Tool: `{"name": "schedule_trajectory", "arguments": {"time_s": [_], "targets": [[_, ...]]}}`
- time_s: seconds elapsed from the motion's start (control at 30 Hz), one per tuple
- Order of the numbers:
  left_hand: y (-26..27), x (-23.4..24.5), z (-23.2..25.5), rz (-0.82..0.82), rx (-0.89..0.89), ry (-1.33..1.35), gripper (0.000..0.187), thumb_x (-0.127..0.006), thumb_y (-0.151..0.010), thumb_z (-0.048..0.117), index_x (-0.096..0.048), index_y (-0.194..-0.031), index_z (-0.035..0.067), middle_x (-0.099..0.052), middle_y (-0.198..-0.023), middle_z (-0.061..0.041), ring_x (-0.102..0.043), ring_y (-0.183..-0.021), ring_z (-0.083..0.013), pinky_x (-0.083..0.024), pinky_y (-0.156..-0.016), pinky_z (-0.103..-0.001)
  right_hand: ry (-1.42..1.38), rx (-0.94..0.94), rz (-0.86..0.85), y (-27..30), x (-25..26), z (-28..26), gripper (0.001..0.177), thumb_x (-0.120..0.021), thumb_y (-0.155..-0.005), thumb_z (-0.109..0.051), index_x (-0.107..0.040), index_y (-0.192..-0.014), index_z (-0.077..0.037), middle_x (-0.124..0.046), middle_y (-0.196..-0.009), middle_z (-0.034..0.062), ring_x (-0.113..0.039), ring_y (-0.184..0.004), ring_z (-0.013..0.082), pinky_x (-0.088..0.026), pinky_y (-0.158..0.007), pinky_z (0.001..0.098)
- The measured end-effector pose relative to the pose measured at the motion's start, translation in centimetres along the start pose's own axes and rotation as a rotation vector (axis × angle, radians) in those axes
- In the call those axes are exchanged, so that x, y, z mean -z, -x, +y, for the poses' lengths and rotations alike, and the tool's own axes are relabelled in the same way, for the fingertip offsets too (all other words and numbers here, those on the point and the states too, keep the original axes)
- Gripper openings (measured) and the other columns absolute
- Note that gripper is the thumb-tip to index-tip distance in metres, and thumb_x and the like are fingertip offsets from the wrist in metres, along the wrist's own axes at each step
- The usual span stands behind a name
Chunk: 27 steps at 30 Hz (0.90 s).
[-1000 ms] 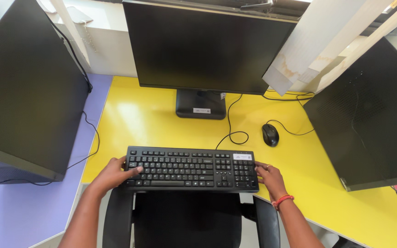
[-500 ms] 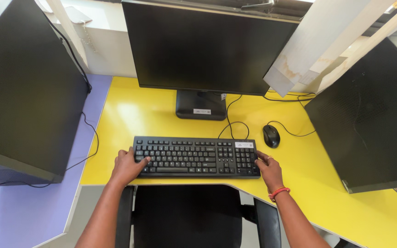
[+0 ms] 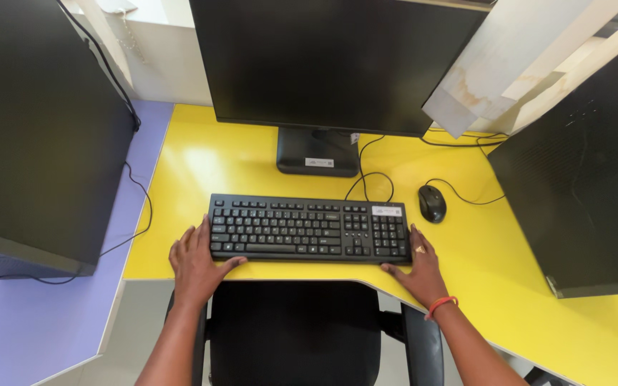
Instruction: The person moves an office chair to position it in front of a computer desk. They then pick up a keyboard, flip it over to inspect the underside, and place it back on the desk. The person repeats this process at a second desk, also adjusting the mouse and monitor cables.
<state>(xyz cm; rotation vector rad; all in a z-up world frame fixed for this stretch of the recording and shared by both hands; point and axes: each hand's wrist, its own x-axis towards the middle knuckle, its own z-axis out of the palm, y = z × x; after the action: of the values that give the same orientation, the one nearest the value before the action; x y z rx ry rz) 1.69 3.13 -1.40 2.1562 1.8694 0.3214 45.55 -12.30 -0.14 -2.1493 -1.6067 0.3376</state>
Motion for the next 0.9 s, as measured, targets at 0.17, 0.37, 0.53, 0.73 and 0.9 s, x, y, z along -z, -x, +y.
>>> {"name": "schedule_trajectory", "arguments": {"time_s": [0.17, 0.37, 0.53, 0.73, 0.9], "targets": [[-1.5, 0.4, 1.5, 0.028, -0.022, -0.088, 0.134, -0.074, -0.057, 0.084, -0.026, -0.158, 0.009, -0.040, -0.154, -0.016, -0.024, -0.150, -0.0325, -0.009, -0.121, -0.056, 0.084, -0.007, 0.064, -2.0, -0.6, 0.6, 0.106, -0.082, -0.073, -0.056, -0.039, -0.152, 0.001, -0.051, -0.148, 0.0215, -0.041, -0.142, 0.0373, -0.033, -0.119, 0.0459], [-0.6, 0.6, 2.3, 0.166, 0.036, -0.098, 0.120, -0.067, -0.058, 0.087, -0.045, -0.143, 0.004, -0.043, -0.153, -0.011, -0.031, -0.148, -0.0262, -0.017, -0.128, -0.046, 0.127, -0.016, 0.162, -1.9, -2.3, 0.8, 0.093, -0.075, -0.083, -0.052, -0.043, -0.151, 0.002, -0.053, -0.146, 0.0233, -0.041, -0.141, 0.0370, -0.031, -0.115, 0.0464], [-0.9, -0.2, 1.7, 0.227, -0.034, -0.166, 0.116, -0.058, -0.068, 0.088, -0.044, -0.145, 0.002, -0.042, -0.153, -0.013, -0.032, -0.147, -0.0290, -0.017, -0.125, -0.049, 0.189, 0.036, 0.206, -1.9, -3.1, 2.1, 0.079, -0.067, -0.090, -0.042, -0.042, -0.154, -0.002, -0.055, -0.144, 0.0208, -0.042, -0.141, 0.0319, -0.031, -0.115, 0.0454], [-0.9, -1.5, 0.6, 0.269, -0.086, -0.204, 0.108, -0.051, -0.078, 0.085, -0.044, -0.148, 0.002, -0.041, -0.154, -0.012, -0.032, -0.148, -0.0289, -0.016, -0.126, -0.051, 0.214, 0.052, 0.214, -1.9, -3.4, 2.5, 0.073, -0.062, -0.095, -0.039, -0.041, -0.155, -0.003, -0.056, -0.142, 0.0191, -0.043, -0.141, 0.0290, -0.031, -0.114, 0.0453], [-0.8, -0.8, 1.1, 0.260, -0.043, -0.131, 0.109, -0.054, -0.073, 0.087, -0.048, -0.140, 0.002, -0.043, -0.150, -0.012, -0.033, -0.146, -0.0274, -0.017, -0.127, -0.049, 0.213, 0.029, 0.187, -1.8, -3.1, 2.1, 0.072, -0.061, -0.095, -0.038, -0.041, -0.156, -0.004, -0.059, -0.139, 0.0181, -0.044, -0.140, 0.0291, -0.031, -0.113, 0.0460]]}}
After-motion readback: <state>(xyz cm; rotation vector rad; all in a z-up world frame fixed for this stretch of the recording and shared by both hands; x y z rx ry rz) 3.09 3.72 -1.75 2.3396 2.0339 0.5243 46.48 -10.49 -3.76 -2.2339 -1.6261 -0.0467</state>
